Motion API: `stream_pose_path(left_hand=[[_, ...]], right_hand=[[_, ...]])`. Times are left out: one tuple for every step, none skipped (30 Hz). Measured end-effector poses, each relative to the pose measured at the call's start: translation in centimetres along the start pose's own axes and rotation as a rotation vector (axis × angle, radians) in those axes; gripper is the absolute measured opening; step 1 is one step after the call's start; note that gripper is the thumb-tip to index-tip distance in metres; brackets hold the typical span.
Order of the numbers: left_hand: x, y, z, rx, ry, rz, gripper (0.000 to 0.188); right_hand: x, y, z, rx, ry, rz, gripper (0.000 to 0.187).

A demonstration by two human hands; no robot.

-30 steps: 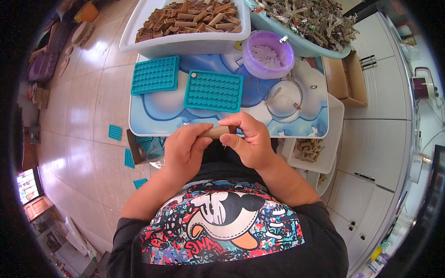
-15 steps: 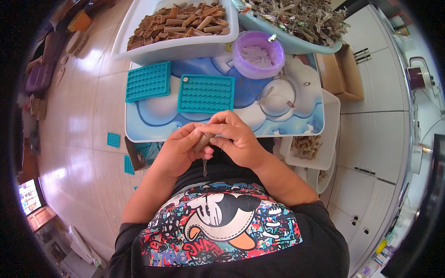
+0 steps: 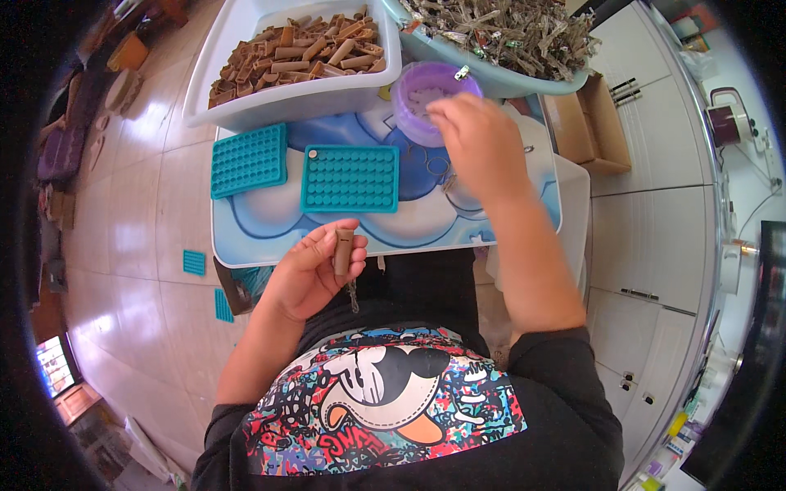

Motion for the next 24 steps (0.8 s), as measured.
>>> stream_pose_path(left_hand=[[0.1,-0.1,0.0,-0.004,0.000,0.000,0.032],[0.2,-0.1,-0.1,0.006,0.028,0.011,0.032],[0.2,-0.2,-0.1,0.014,0.056,0.024,0.032],[0.2,-0.2,-0.1,0.013,0.057,0.021,0.032],[0.1,-0.4,-0.1,0.022,0.059,0.011,0.031],[-0.1,-0.4,0.0,0.032,0.062,0.003,0.030],[-0.2,-0.3,0.0,0.035,0.063,-0.001,0.030],[-0.3,-0.2,0.0,0.039,0.052,-0.006,0.030],[-0.4,-0.2,0.0,0.043,0.041,-0.009,0.030],[-0.4,-0.1,0.0,0.047,0.042,-0.010,0.030],[-0.4,0.0,0.1,0.046,0.044,-0.021,0.030],[-0.4,0.1,0.0,0.045,0.046,-0.032,0.030],[-0.3,0.2,-0.1,0.046,0.046,-0.030,0.030],[-0.2,0.3,-0.2,0.051,0.036,-0.051,0.030],[-0.2,0.4,-0.2,0.054,0.026,-0.070,0.031],[-0.3,0.4,-0.3,0.055,0.027,-0.070,0.031],[-0.4,0.4,-0.3,0.051,0.034,-0.067,0.032],[-0.5,0.4,-0.2,0.047,0.042,-0.064,0.034],[-0.4,0.4,-0.2,0.048,0.042,-0.063,0.034],[-0.3,0.4,-0.3,0.044,0.035,-0.074,0.035],[-0.2,0.4,-0.2,0.041,0.029,-0.085,0.036],[-0.1,0.4,-0.2,0.041,0.028,-0.084,0.036],[-0.1,0.4,-0.1,0.039,0.028,-0.084,0.036],[0.0,0.4,-0.1,0.037,0.029,-0.085,0.037]], right_hand=[[0.2,-1.2,-0.7,0.004,0.001,0.001,0.011],[1.3,-2.5,-1.7,0.062,0.086,0.158,0.013],[2.3,-3.5,-2.8,0.120,0.174,0.315,0.016],[2.9,-4.7,-3.5,0.122,0.172,0.317,0.016],[4.1,-5.6,-4.6,0.204,0.312,0.462,0.016],[5.1,-6.1,-5.4,0.283,0.455,0.607,0.017],[5.7,-6.5,-5.6,0.279,0.452,0.609,0.017],[6.4,-6.6,-6.1,0.314,0.498,0.647,0.021],[6.9,-6.4,-6.6,0.350,0.546,0.683,0.026],[7.2,-6.2,-6.9,0.346,0.546,0.683,0.026],[7.1,-6.2,-6.8,0.315,0.530,0.644,0.022],[7.0,-6.2,-6.8,0.285,0.514,0.605,0.019],[6.7,-6.1,-7.0,0.284,0.516,0.604,0.019],[6.2,-6.0,-6.5,0.292,0.460,0.578,0.018],[5.7,-5.9,-6.0,0.301,0.404,0.551,0.018],[5.2,-5.7,-5.5,0.300,0.405,0.551,0.018],[4.7,-5.6,-4.8,0.288,0.373,0.534,0.017],[4.4,-5.3,-4.3,0.276,0.340,0.517,0.017],[4.3,-4.9,-4.2,0.275,0.340,0.517,0.017],[3.9,-4.5,-4.0,0.253,0.269,0.440,0.017],[3.5,-4.2,-3.9,0.230,0.198,0.363,0.018],[3.5,-3.9,-4.0,0.230,0.198,0.362,0.018],[3.2,-3.6,-4.0,0.191,0.177,0.296,0.020],[2.9,-3.4,-3.9,0.152,0.154,0.230,0.021]])
Point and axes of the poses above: each hand's wrist, its own y-axis away from the middle knuckle, its own x-axis out of the palm, z = x × y, the point moved 4 cm from there along -y, towards the middle knuckle, and after that the axes turned 7 degrees about -y, right-handed, at the moved point
